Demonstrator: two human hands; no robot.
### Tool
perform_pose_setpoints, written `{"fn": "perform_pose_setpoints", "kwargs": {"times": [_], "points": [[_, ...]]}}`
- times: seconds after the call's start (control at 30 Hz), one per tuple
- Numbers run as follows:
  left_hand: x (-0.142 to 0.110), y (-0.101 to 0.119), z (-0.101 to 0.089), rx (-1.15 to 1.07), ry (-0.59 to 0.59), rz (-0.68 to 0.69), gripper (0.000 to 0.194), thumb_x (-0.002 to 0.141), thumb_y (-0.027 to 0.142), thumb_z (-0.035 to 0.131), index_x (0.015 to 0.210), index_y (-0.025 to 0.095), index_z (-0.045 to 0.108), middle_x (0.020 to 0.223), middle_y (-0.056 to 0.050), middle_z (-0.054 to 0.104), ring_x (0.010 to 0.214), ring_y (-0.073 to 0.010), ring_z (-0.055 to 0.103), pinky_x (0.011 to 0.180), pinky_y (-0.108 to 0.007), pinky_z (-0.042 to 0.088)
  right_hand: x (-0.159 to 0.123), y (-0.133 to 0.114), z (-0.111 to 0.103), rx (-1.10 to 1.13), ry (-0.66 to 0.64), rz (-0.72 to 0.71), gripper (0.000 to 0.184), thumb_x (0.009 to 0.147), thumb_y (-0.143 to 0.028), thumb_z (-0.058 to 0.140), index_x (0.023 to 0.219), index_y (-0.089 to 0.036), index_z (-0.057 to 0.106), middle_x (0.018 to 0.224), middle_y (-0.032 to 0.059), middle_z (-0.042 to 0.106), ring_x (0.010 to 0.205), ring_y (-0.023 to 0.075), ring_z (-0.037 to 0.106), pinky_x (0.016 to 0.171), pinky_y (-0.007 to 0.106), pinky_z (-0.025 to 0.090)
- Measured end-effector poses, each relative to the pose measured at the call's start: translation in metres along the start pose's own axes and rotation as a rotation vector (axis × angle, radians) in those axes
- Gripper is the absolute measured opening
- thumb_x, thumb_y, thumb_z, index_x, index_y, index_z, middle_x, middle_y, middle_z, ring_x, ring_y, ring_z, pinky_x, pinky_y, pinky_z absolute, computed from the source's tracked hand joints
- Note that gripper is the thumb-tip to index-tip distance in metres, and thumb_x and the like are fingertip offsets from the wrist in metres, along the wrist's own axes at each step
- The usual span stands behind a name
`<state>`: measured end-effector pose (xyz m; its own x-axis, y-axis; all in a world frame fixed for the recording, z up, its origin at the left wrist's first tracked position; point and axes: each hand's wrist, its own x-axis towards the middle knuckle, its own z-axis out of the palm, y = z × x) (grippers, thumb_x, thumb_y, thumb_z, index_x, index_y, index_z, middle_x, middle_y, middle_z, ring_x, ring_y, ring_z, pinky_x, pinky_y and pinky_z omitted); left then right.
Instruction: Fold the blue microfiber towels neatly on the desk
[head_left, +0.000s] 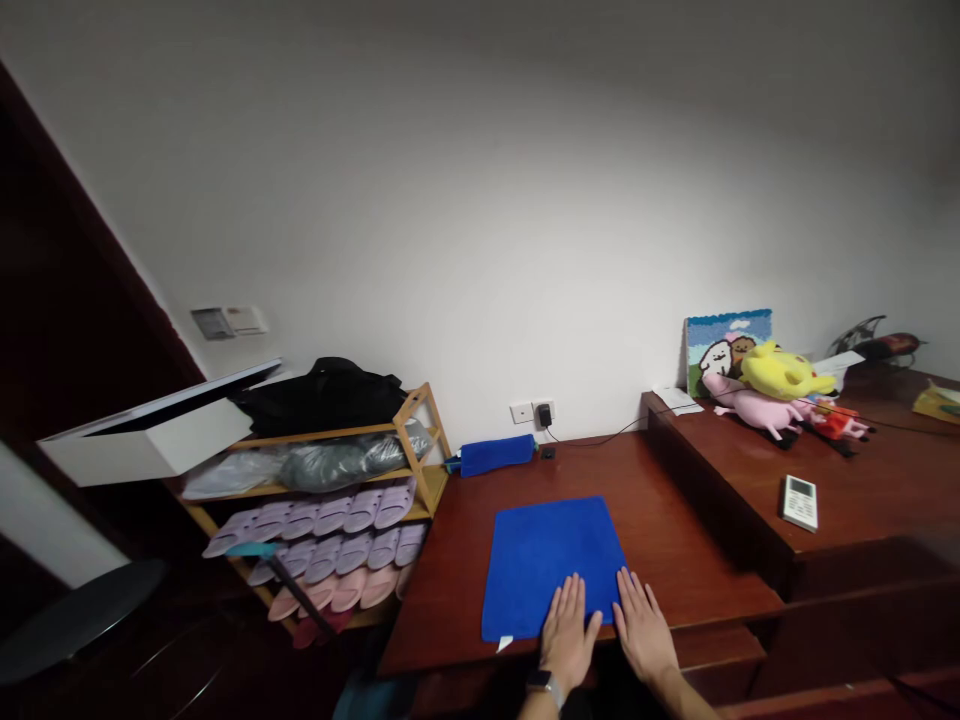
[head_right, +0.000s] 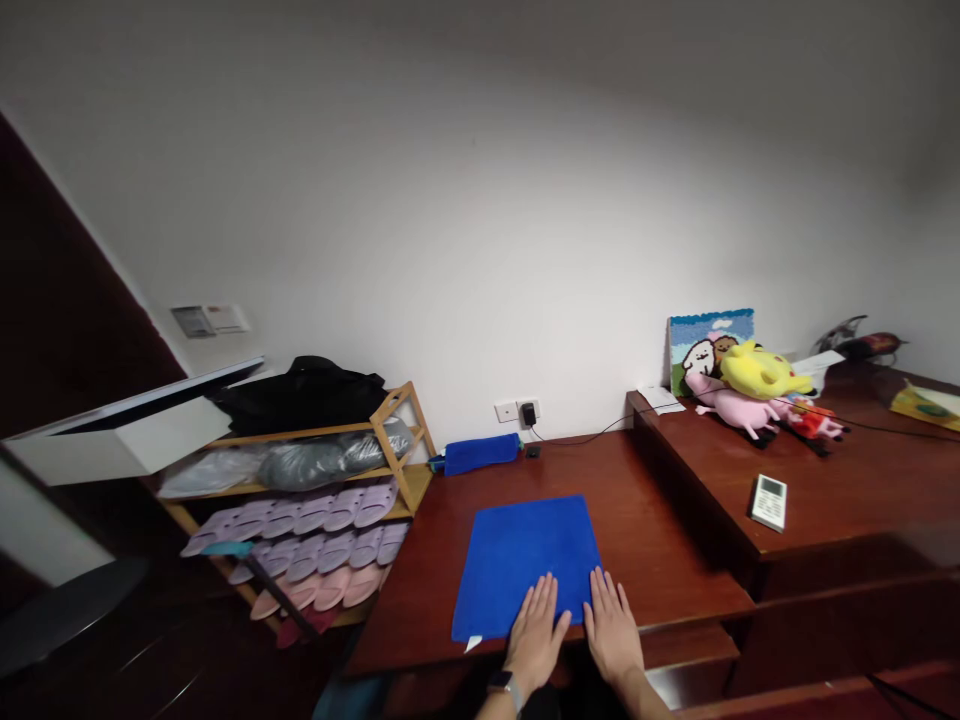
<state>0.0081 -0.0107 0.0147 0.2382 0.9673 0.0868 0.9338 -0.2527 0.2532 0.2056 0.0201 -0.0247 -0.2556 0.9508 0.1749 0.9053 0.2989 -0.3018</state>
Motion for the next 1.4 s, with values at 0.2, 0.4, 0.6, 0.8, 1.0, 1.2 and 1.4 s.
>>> {"fn": "perform_pose_setpoints", "kwargs": {"times": [0.2, 0.4, 0.6, 0.8, 1.0, 1.2, 1.4], "points": [[-0.069, -0.088, -0.027, 0.144, 0.109, -0.312, 0.072, 0.106, 0.058, 0.021, 0.162, 0.014, 0.033, 0.169, -0.009, 0.029, 0.157, -0.0266, 0.026, 0.13, -0.049, 0.028, -0.001, -0.004, -0.006, -0.009, -0.022, 0.042, 0.065, 0.104, -0.042, 0.025, 0.161, -0.012, 0.035, 0.168, 0.0057, 0.028, 0.158, 0.0258, 0.023, 0.13, 0.049, 0.019], [-0.105, -0.12, -0.029, 0.103, 0.185, -0.328, 0.065, 0.107, 0.05, 0.025, 0.165, 0.021, 0.026, 0.17, -0.005, 0.03, 0.156, -0.0241, 0.029, 0.129, -0.046, 0.032, -0.004, -0.006, -0.012, -0.002, -0.05, 0.046, 0.067, 0.103, -0.043, 0.024, 0.161, -0.011, 0.035, 0.169, 0.0062, 0.028, 0.158, 0.0252, 0.021, 0.131, 0.048, 0.017], [-0.1, -0.118, -0.023, 0.061, 0.241, -0.335, 0.064, 0.107, 0.048, 0.028, 0.166, 0.026, 0.019, 0.169, -0.003, 0.032, 0.155, -0.0258, 0.032, 0.128, -0.051, 0.033, 0.005, -0.003, -0.028, 0.014, -0.155, 0.092, 0.07, 0.103, -0.046, 0.015, 0.163, -0.012, 0.027, 0.17, 0.0035, 0.026, 0.158, 0.0215, 0.023, 0.13, 0.044, 0.018], [-0.1, -0.125, -0.015, 0.065, 0.259, -0.318, 0.065, 0.107, 0.046, 0.028, 0.167, 0.028, 0.008, 0.17, -0.001, 0.029, 0.156, -0.0241, 0.03, 0.128, -0.049, 0.032, 0.044, -0.007, -0.04, 0.025, -0.17, 0.138, 0.07, 0.103, -0.046, 0.014, 0.164, -0.013, 0.025, 0.17, 0.0041, 0.024, 0.158, 0.0225, 0.021, 0.13, 0.045, 0.018], [-0.103, -0.138, -0.008, 0.088, 0.218, -0.349, 0.067, 0.106, 0.046, 0.027, 0.166, 0.029, 0.001, 0.17, 0.001, 0.028, 0.156, -0.0228, 0.03, 0.129, -0.048, 0.033, 0.056, -0.008, -0.025, 0.024, -0.148, 0.125, 0.07, 0.102, -0.045, 0.019, 0.163, -0.012, 0.027, 0.17, 0.0047, 0.023, 0.159, 0.0241, 0.018, 0.13, 0.048, 0.013], [-0.044, -0.092, -0.027, 0.09, 0.187, -0.214, 0.066, 0.107, 0.049, 0.025, 0.167, 0.025, 0.007, 0.172, -0.002, 0.022, 0.158, -0.0241, 0.025, 0.129, -0.049, 0.03, 0.054, -0.003, -0.016, 0.059, -0.122, 0.108, 0.069, 0.102, -0.046, 0.02, 0.163, -0.015, 0.028, 0.17, 0.0044, 0.025, 0.159, 0.0244, 0.019, 0.13, 0.049, 0.013], [0.056, 0.004, -0.023, -0.025, 0.005, 0.027, 0.068, 0.107, 0.054, 0.017, 0.166, 0.018, 0.02, 0.173, -0.006, 0.021, 0.16, -0.0221, 0.019, 0.132, -0.044, 0.024, 0.054, 0.0, -0.015, 0.03, -0.127, 0.09, 0.068, 0.102, -0.042, 0.021, 0.163, -0.013, 0.029, 0.17, 0.0058, 0.026, 0.159, 0.0246, 0.019, 0.13, 0.049, 0.014]]}}
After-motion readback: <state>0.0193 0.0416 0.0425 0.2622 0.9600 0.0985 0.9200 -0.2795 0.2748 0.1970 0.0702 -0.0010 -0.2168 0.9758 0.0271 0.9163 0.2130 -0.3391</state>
